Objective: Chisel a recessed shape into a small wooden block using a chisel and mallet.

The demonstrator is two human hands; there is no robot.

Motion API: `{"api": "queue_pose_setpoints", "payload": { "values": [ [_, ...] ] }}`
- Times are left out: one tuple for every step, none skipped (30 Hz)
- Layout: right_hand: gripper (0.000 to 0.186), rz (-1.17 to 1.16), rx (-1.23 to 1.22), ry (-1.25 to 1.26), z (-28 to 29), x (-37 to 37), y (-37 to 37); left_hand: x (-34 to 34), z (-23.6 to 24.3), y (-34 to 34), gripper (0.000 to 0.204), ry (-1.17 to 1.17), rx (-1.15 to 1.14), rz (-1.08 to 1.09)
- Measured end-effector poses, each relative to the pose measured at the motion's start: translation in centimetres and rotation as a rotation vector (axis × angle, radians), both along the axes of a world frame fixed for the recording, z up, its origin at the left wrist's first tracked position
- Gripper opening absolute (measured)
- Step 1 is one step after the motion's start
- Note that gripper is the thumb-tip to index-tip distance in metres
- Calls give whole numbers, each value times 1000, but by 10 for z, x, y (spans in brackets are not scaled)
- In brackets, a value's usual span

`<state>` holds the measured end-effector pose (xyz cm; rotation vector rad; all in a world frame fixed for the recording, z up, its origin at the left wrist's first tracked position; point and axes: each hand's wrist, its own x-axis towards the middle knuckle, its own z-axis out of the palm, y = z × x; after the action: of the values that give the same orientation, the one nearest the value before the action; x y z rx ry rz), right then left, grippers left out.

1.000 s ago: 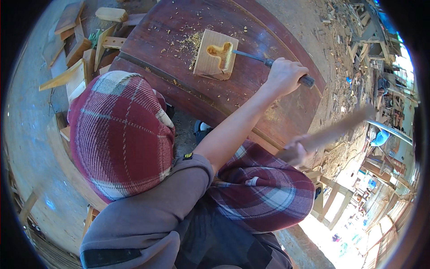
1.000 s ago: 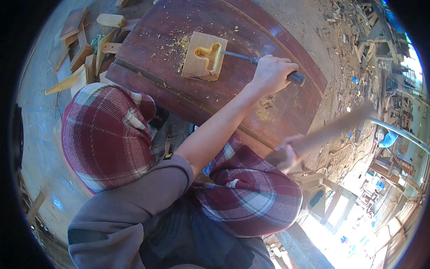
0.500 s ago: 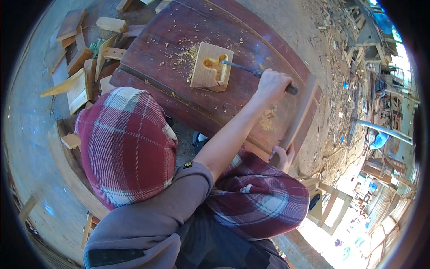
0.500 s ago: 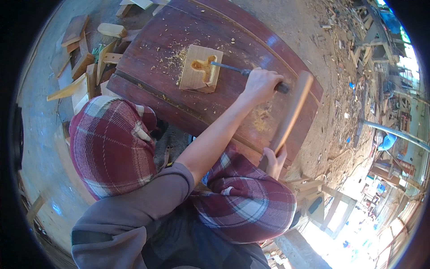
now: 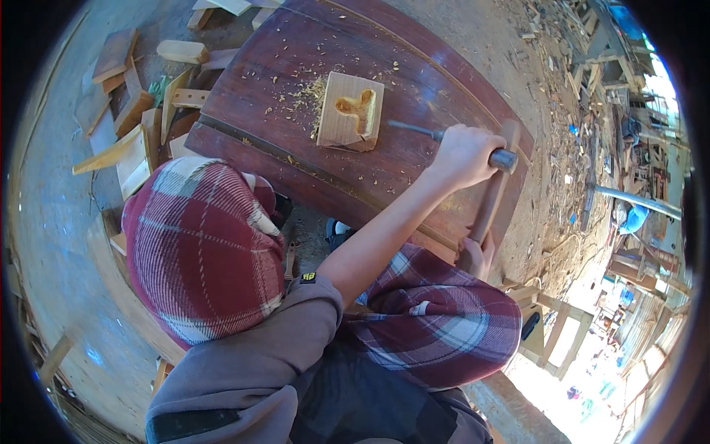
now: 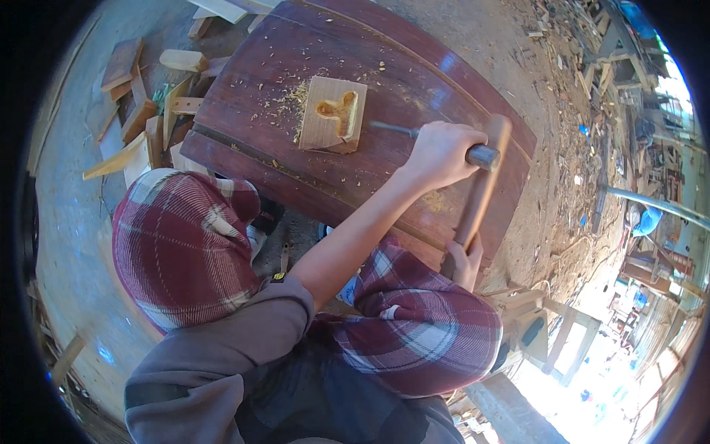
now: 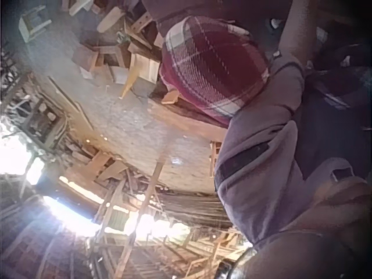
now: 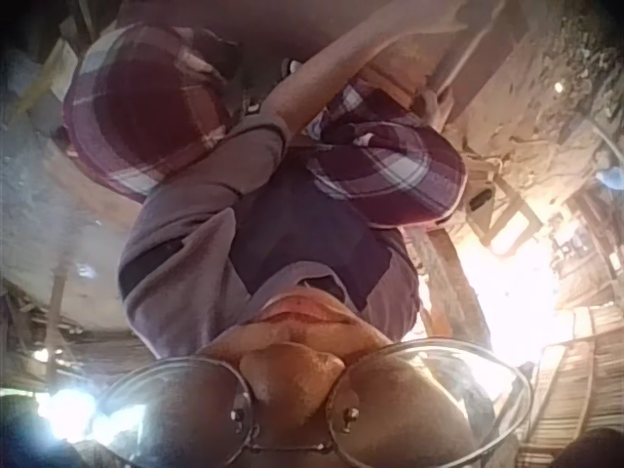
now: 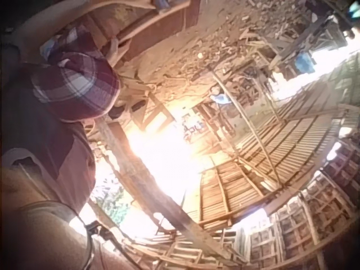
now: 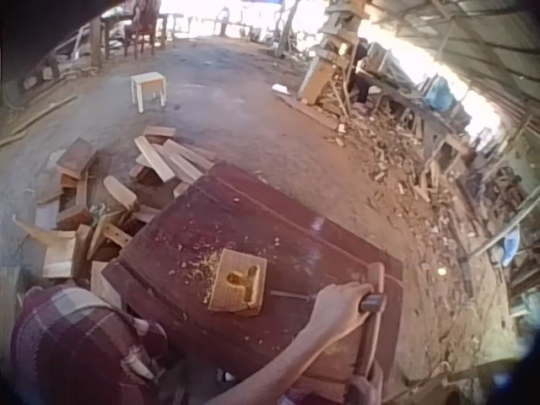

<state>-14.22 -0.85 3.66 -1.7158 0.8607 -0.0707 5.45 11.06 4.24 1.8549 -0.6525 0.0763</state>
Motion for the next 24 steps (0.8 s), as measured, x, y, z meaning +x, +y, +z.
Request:
{"api": "queue_pose_setpoints", "payload": {
  "values": [
    [45, 57, -109, 134, -5, -2, -4, -7, -3, -5, 10, -42, -105, 66],
    [45, 45, -110, 133, -11, -2, -6, -11, -6, -9, 10, -43, -107, 54],
    [49, 202, -187, 130, -14, 0, -6, -15, -4, -9, 10, -78, -85, 62],
    [53, 359, -264, 128, -15, 1, -5, -18, -2, -8, 10, -113, -62, 70],
    [58, 431, -353, 91, -14, 1, -5, -19, 0, -8, 10, -112, -67, 54],
    [58, 419, -351, 93, -8, 3, 1, -16, 4, -4, 11, -120, -54, 70],
    [59, 421, -264, 204, 1, 6, 6, -13, 8, 1, 13, -129, -40, 86],
    [60, 437, -158, 306, -1, 9, 11, -9, 11, 12, 13, -131, -20, 85],
    [60, 440, -136, 301, -11, 9, 12, -4, 13, 23, 13, -110, -16, 172],
    [63, 497, -223, 285, -13, 4, 2, 1, 21, 23, 13, -89, -58, 232],
    [66, 552, -309, 273, -13, 0, -6, 7, 26, 24, 14, -83, -85, 292],
    [66, 525, -307, 274, -12, -2, -8, 13, 24, 27, 15, -77, -95, 357],
    [68, 552, -334, 244, -16, -1, -3, 20, 16, 40, 15, -93, -121, 428],
    [71, 574, -360, 212, -19, 2, 1, 28, 8, 51, 16, -111, -149, 495],
    [71, 529, -370, 219, -12, 0, -1, 36, 9, 52, 18, -89, -210, 470],
    [74, 521, -329, 266, -11, 0, -2, 41, 9, 55, 20, -73, -249, 449],
    [78, 510, -287, 311, -10, 1, -3, 41, 11, 54, 20, -77, -244, 406],
    [78, 461, -274, 310, -9, 1, -4, 41, 12, 50, 22, -102, -301, 431],
    [80, 512, -308, 248, -8, 2, -4, 39, 13, 45, 24, -125, -361, 453],
    [83, 562, -348, 183, -8, 2, -5, 37, 14, 43, 24, -125, -363, 401],
    [86, 586, -332, 173, -15, 6, -4, 35, 13, 48, 25, -110, -337, 392],
    [86, 554, -313, 161, -20, 9, -1, 33, 13, 52, 26, -96, -311, 385],
    [86, 610, -286, 186, -19, 14, 3, 33, 10, 54, 26, -100, -301, 357],
    [86, 636, -287, 233, -8, 10, -3, 29, 8, 41, 25, -90, -292, 386]
  ]
}}
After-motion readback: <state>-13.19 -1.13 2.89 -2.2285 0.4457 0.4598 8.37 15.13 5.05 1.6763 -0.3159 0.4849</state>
